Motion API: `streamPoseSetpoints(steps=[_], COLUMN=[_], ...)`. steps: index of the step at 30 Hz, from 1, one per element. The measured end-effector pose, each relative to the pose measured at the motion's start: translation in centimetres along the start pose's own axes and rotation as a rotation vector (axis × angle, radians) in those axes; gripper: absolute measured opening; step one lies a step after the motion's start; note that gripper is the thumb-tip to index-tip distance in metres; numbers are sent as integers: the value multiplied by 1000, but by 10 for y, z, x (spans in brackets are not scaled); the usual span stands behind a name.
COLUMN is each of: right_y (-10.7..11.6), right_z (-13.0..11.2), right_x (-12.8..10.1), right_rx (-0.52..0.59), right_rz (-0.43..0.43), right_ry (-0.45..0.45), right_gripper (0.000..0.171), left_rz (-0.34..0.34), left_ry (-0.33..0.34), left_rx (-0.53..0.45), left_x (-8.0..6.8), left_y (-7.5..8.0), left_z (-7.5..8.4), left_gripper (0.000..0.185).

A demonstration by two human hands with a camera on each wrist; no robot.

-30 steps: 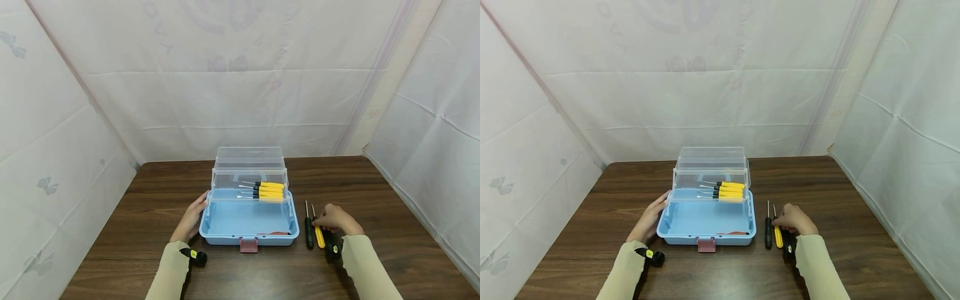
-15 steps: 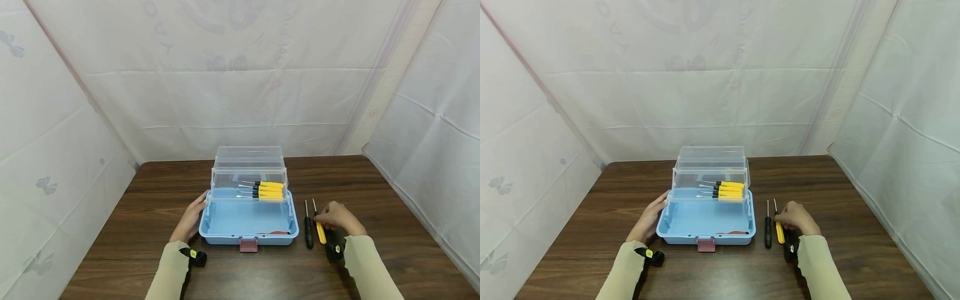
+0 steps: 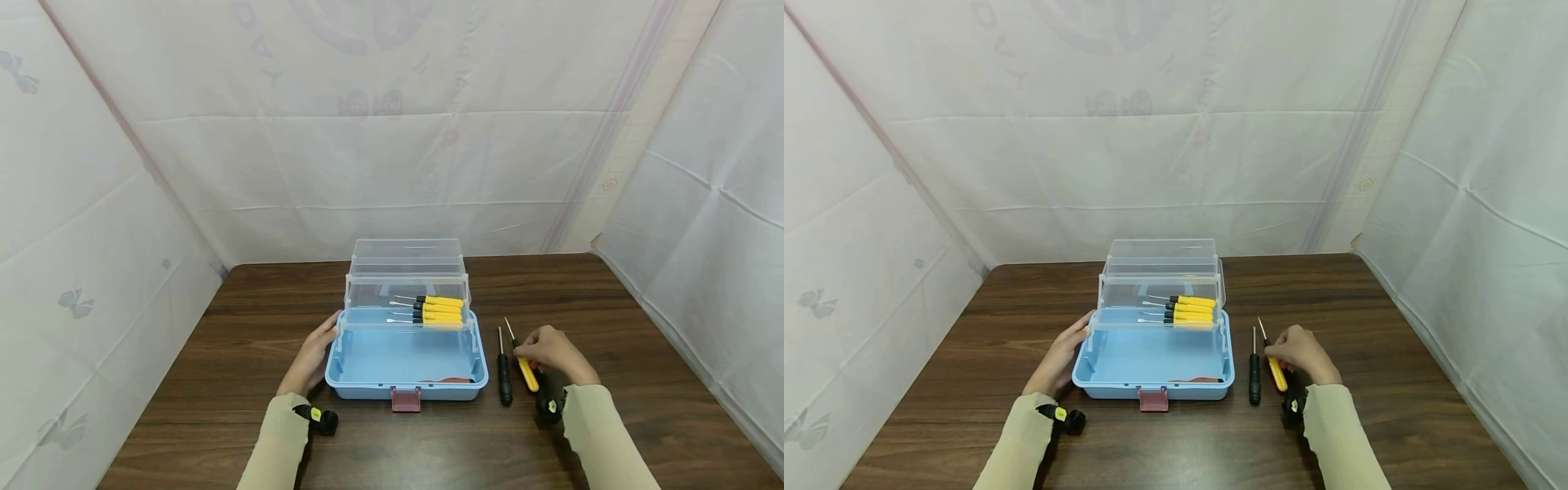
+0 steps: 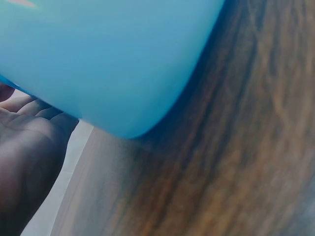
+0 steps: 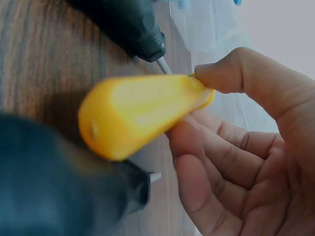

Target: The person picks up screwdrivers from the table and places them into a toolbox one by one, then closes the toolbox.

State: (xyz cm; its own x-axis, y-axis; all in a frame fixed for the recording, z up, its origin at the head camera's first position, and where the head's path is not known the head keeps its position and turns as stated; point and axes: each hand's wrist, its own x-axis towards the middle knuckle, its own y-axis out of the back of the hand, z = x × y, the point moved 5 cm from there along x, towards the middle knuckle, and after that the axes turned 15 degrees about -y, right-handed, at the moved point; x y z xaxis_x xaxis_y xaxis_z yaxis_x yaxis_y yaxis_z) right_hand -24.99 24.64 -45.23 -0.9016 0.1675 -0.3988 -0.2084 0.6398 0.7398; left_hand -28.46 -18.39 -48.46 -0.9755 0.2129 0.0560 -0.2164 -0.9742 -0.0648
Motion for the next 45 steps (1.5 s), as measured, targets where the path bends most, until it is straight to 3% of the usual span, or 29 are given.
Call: streamPoseSetpoints(steps=[14,25,45], right_y=[11,22,48], right_z=[-8,-16,-45], right_x=[-2,-6,-16], right_rx=[-19,-13,-32], right_rz=[33,1,71], right_ry=[81,118,200], right_gripper=[22,25,32], left_rz=[-6,-3,-2], left_ry=[-9,-5,-11], left_rx=[-11,-3,-10], left_x=[1,0,-1], left_y=[0,-1,0], left_z=[-1,-1,0], left_gripper=[51,51,51])
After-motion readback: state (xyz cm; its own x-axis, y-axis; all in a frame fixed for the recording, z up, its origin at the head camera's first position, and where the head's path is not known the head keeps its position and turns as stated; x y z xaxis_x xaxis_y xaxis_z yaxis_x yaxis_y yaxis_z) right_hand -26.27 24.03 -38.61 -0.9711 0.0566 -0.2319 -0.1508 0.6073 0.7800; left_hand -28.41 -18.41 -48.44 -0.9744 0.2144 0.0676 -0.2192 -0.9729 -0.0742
